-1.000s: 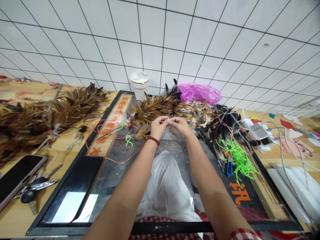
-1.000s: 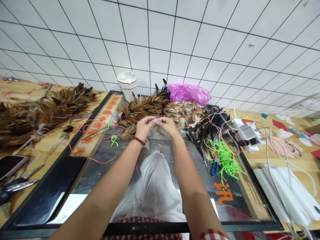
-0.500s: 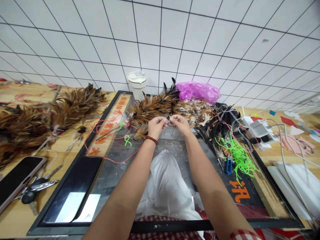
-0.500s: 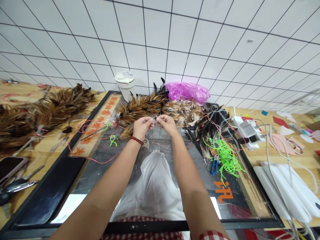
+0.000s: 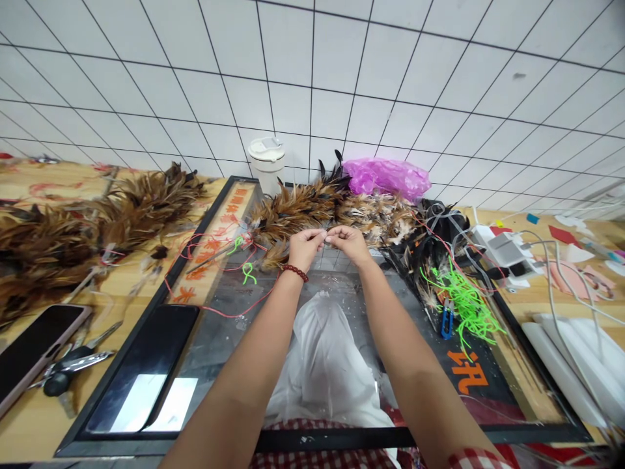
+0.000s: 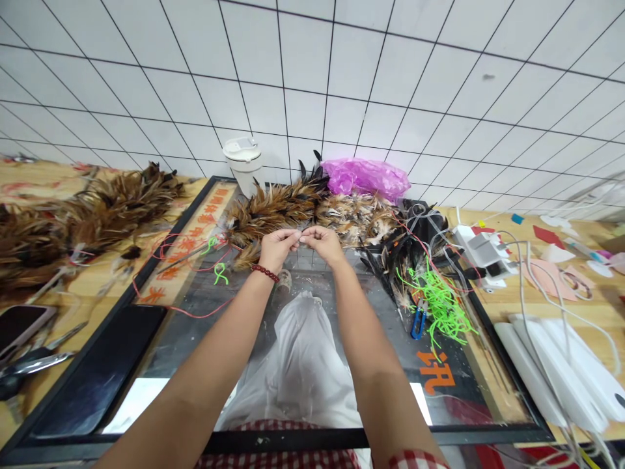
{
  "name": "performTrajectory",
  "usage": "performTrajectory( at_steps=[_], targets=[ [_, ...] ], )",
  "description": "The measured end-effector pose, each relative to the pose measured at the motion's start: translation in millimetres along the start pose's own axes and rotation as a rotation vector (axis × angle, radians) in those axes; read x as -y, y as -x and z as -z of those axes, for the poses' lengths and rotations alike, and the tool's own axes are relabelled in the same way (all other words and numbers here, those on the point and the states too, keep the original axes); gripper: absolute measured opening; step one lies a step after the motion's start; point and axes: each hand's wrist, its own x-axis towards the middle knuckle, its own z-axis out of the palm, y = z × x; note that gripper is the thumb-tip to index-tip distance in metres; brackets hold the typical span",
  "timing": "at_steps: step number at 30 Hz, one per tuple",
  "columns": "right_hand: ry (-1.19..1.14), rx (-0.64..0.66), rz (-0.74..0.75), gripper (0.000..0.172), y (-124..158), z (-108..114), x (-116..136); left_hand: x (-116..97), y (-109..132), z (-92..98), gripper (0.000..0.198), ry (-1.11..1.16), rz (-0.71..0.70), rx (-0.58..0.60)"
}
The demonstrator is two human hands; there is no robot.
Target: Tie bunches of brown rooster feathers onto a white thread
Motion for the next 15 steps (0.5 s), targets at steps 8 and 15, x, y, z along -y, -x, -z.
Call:
performTrajectory(
  at_steps=[8,15],
  targets=[
    [-0.114,-0.021,-0.036,0.037,1.5,-2.9,4.3,-0.1,0.8,-0.3,0.021,0.017,-0.013,0.034],
    [-0.057,0.011,-0.046,0.035,2.4,-2.0,7.6,-0.2,-2.8,1.1,0.022,0.152,0.007,-0.045]
  ],
)
